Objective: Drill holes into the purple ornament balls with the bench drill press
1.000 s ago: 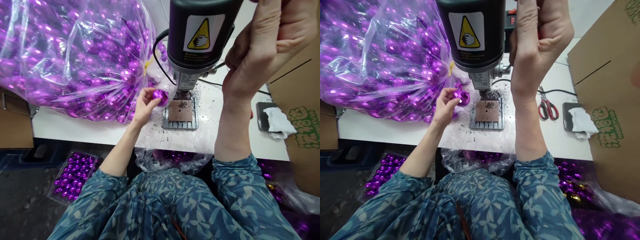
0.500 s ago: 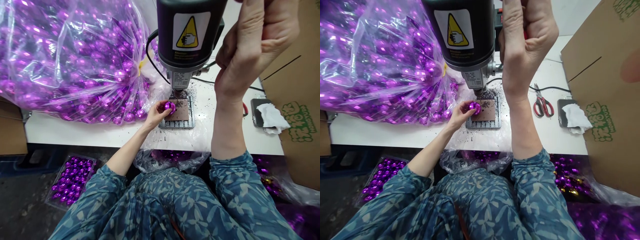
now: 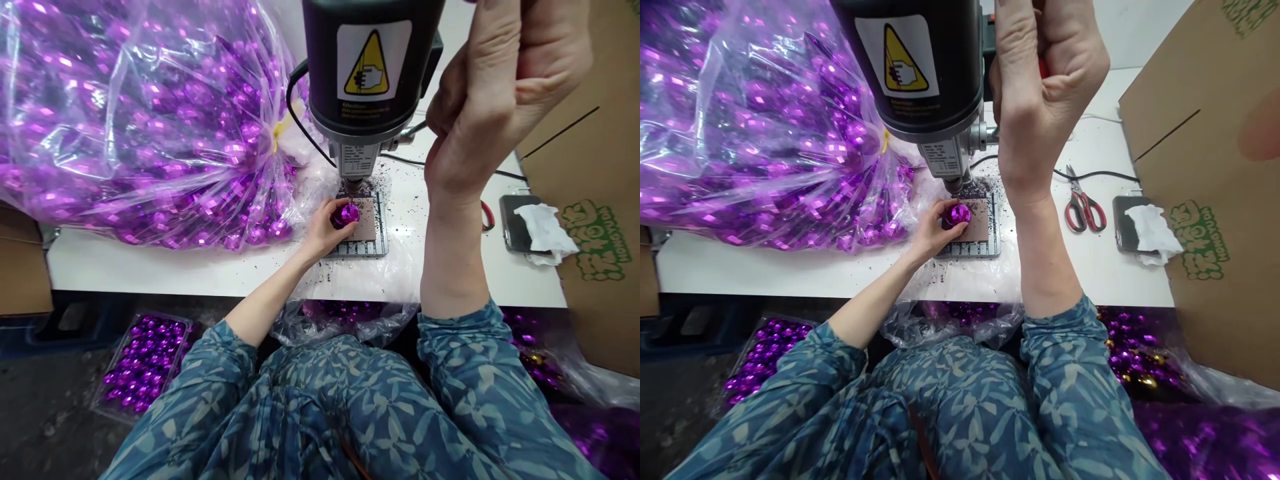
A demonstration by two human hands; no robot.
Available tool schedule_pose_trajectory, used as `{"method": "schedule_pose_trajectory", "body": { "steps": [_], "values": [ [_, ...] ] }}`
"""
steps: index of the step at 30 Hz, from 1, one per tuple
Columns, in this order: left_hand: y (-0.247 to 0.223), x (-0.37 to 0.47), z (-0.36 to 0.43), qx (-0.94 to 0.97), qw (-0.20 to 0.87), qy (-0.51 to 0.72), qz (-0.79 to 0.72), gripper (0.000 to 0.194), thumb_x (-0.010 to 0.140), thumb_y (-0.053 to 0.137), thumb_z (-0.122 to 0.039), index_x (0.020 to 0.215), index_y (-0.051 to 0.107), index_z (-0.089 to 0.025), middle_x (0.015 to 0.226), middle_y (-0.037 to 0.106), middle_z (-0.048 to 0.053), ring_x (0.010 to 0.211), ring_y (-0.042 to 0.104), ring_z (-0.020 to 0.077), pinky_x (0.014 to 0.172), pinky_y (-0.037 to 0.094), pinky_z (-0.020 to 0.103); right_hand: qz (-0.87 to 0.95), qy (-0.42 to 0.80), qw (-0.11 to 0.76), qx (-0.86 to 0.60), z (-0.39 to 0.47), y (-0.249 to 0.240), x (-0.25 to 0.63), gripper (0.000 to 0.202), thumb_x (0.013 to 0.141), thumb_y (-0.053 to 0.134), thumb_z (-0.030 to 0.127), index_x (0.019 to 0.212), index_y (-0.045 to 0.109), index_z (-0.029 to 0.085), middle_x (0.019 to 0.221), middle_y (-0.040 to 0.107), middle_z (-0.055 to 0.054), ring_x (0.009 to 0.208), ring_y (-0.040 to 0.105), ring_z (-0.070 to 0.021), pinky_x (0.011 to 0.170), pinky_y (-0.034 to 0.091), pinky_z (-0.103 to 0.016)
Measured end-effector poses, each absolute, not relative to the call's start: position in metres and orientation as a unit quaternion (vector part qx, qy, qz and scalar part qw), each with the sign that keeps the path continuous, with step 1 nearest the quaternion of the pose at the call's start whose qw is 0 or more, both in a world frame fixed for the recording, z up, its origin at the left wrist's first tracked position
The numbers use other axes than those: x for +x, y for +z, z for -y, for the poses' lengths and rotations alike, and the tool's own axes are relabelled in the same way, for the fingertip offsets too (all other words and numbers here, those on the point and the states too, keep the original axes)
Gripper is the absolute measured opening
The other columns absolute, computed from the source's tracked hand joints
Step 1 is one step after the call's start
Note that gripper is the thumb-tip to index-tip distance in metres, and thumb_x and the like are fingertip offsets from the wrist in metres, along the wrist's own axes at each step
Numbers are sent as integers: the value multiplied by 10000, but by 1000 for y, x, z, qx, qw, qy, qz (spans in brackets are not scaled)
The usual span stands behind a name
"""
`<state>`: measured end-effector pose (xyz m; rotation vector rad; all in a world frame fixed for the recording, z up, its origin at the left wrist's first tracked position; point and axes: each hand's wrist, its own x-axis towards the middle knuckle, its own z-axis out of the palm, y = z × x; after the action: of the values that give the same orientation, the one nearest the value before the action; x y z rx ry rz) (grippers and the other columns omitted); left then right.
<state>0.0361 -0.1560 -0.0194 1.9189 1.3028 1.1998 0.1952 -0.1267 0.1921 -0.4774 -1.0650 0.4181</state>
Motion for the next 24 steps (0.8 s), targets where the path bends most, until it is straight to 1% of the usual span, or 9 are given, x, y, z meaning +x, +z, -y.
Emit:
{"method": "schedule_pose_trajectory", "body": {
  "steps": [3,7,9,12,14,15,19,21,24],
  "values": [
    [-31,42,158,687,278,464,-485,604,870,902,-314,1380,582,-262,1268,729,94,1140,742,252,1008,644,463,502,196,813,-221,126,190,197,496,657,727,661,761,612,190,647,347,64,470,336,33,492,260,-171],
    [-40,46,158,677,280,477,-486,537,880,903,-364,1318,612,-257,1267,743,91,1183,732,274,1030,633,489,527,186,804,-202,121,185,201,230,896,687,419,850,694,194,655,379,69,468,346,40,512,310,-137],
    [-40,46,158,675,282,487,-477,538,882,903,-375,1321,618,-254,1287,747,93,1208,728,276,1051,622,492,531,170,806,-201,120,183,200,185,936,652,353,879,715,189,665,436,77,480,390,44,536,373,-117],
    [-37,47,158,669,293,496,-470,533,874,910,-392,1307,636,-245,1306,753,97,1228,725,274,1081,607,487,521,116,817,-219,123,179,198,350,889,631,515,899,729,179,665,526,51,688,654,-19,683,562,-135],
    [-36,47,158,665,301,495,-472,529,872,911,-415,1296,646,-244,1312,754,98,1237,725,276,1091,601,486,522,83,809,-255,130,176,197,415,902,581,576,923,733,190,733,625,28,803,736,-60,761,629,-185],
    [-36,47,159,663,303,495,-474,531,871,911,-430,1294,649,-245,1312,755,98,1240,726,278,1092,600,486,526,75,802,-272,134,173,196,400,927,564,567,937,735,206,804,677,29,779,735,-54,764,636,-199],
    [-36,48,159,655,311,497,-477,553,867,912,-456,1305,645,-249,1314,756,100,1243,727,283,1097,596,492,515,74,812,-264,148,162,197,270,978,596,478,959,763,267,951,738,86,541,542,28,690,558,-203],
    [-36,48,160,653,317,496,-476,556,869,911,-447,1310,639,-245,1318,754,104,1241,728,283,1101,593,494,509,72,823,-243,151,156,197,279,980,615,490,957,769,258,959,732,85,502,451,47,586,446,-192],
    [-35,48,161,655,325,491,-474,559,868,913,-431,1315,637,-241,1327,749,105,1250,723,284,1109,588,488,517,76,820,-236,153,147,196,317,998,615,531,958,754,249,953,690,74,495,398,58,499,279,-197]
  ]
}}
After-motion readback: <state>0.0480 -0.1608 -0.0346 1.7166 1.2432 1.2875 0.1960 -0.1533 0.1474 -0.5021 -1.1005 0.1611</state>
